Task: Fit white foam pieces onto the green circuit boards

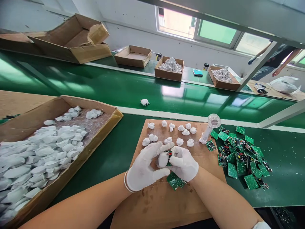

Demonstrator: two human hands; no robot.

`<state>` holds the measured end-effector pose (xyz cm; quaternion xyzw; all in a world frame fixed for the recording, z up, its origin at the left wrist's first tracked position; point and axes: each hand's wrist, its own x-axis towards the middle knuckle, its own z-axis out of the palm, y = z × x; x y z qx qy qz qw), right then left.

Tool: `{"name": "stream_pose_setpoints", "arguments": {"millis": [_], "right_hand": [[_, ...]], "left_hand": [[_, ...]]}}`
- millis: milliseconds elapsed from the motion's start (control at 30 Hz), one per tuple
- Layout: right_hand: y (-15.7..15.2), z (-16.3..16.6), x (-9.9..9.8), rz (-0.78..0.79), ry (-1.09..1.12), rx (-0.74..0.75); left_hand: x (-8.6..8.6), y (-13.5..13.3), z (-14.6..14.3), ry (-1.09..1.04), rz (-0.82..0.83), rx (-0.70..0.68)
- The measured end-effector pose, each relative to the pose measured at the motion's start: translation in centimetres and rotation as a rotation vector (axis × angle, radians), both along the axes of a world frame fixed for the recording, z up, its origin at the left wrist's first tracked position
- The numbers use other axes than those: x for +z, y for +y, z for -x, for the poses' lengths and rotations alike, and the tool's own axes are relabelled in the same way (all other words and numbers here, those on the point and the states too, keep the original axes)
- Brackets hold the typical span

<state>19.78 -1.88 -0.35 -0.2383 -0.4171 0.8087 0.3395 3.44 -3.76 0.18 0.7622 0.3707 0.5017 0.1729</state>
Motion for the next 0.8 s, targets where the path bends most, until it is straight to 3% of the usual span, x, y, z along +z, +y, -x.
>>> {"name": "stream_pose_setpoints", "arguments": {"millis": [67,200,400,633,700,800], "right_hand": [[0.0,0.2,0.2,-0.01,0.022,0.014],[0.0,0.4,0.2,0.007,0.074,0.021],[-0.1,-0.1,-1.1,0.114,0.152,0.048],[-0.2,-0.6,-1.3,0.174,0.172,0.102],[-0.2,-0.4,-0.8,0.155,0.166,0.064],[-0.2,0.0,0.4,0.006,0.057,-0.027]], "left_hand": [[-0.4,-0.2,0.1,0.023,-0.021,0.07],[-0.5,-0.2,0.2,0.064,-0.026,0.075],[0.4,-0.5,0.1,0.02,0.172,0.026],[0.0,-0.2,0.2,-0.041,-0.067,0.063],[0.3,-0.1,0.2,0.03,-0.036,0.061],[0.5,-0.1,0.1,0.107,-0.003,0.051]]}}
